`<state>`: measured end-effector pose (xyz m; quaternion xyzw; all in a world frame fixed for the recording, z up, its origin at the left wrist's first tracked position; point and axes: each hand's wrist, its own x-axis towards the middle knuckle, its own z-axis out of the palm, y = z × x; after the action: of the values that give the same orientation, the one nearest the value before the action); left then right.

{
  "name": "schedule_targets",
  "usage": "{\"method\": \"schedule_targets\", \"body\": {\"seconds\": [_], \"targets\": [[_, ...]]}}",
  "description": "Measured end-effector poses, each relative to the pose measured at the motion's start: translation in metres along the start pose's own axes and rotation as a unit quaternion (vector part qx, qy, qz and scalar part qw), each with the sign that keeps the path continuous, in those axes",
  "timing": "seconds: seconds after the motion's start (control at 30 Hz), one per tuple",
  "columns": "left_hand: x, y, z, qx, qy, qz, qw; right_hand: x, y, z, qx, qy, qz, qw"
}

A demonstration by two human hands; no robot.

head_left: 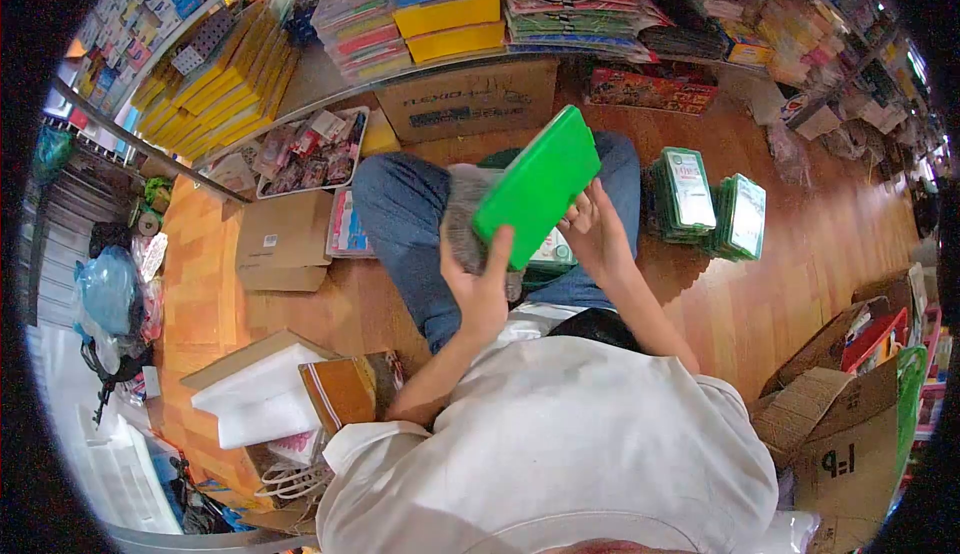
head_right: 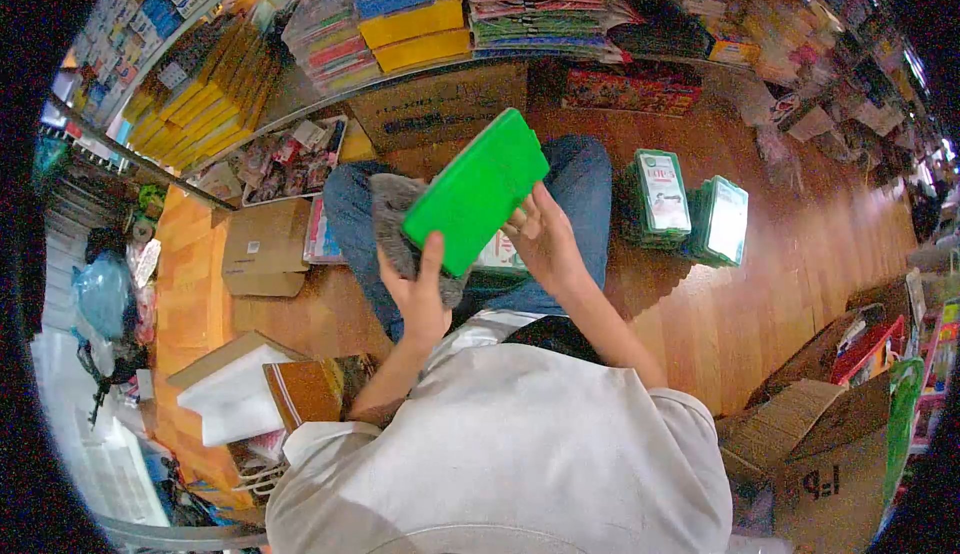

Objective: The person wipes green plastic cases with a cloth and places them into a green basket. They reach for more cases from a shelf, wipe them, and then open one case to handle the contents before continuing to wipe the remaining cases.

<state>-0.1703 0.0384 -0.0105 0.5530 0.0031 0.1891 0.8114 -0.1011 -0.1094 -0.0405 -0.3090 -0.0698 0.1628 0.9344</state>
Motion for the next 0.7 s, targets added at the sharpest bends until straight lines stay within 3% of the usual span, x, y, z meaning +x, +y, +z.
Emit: {"method": "schedule_targets", "body": {"seconds": [0.03, 0.07, 0.13, 0.17, 0.2, 0.27, 0.33, 0.4, 0.43, 0.47, 0.53, 0.6, 0.7], "targets": [[0.001, 0.0, 0.001, -0.09, 0.093, -0.017, 0.991, 0.0, -0.002, -0.004, 0.018, 0.02, 0.013, 1.0], [0.004, -0.002, -0.001, -0.091, 0.091, -0.016, 0.992, -0.001, -0.002, -0.005, 0.017, 0.019, 0.011, 1.0], [0.013, -0.005, -0.011, 0.141, 0.049, 0.126, 0.981, -0.006, -0.002, -0.002, -0.053, 0.032, -0.024, 0.998], [0.013, -0.007, -0.014, 0.207, 0.014, 0.188, 0.96, -0.009, -0.002, 0.0, -0.053, 0.032, -0.025, 0.998], [0.015, -0.007, -0.011, 0.207, 0.014, 0.188, 0.96, -0.012, -0.002, 0.009, -0.027, 0.04, -0.013, 0.999], [0.016, -0.009, -0.003, 0.404, -0.027, 0.247, 0.881, -0.015, -0.002, 0.013, -0.001, 0.05, 0.0, 0.999], [0.012, -0.018, 0.003, 0.44, -0.046, 0.25, 0.861, -0.013, -0.003, 0.013, 0.009, -0.005, 0.043, 0.999], [0.007, -0.024, 0.007, 0.568, -0.134, 0.256, 0.771, -0.012, 0.0, 0.01, 0.01, -0.017, 0.041, 0.999], [0.009, -0.027, 0.009, 0.509, -0.174, 0.273, 0.797, -0.012, -0.001, 0.009, 0.01, -0.029, 0.041, 0.999], [0.011, -0.029, 0.011, 0.509, -0.172, 0.275, 0.797, -0.012, -0.002, 0.009, 0.009, -0.031, 0.04, 0.999], [0.017, -0.027, 0.017, 0.442, -0.267, 0.293, 0.804, -0.017, -0.007, 0.019, 0.012, 0.02, 0.099, 0.995], [0.03, -0.023, 0.021, 0.46, -0.276, 0.306, 0.787, -0.016, -0.009, 0.026, 0.03, 0.032, 0.118, 0.992], [0.057, -0.019, 0.027, 0.496, -0.212, 0.316, 0.78, -0.01, -0.011, 0.024, 0.046, -0.039, 0.118, 0.991]]}}
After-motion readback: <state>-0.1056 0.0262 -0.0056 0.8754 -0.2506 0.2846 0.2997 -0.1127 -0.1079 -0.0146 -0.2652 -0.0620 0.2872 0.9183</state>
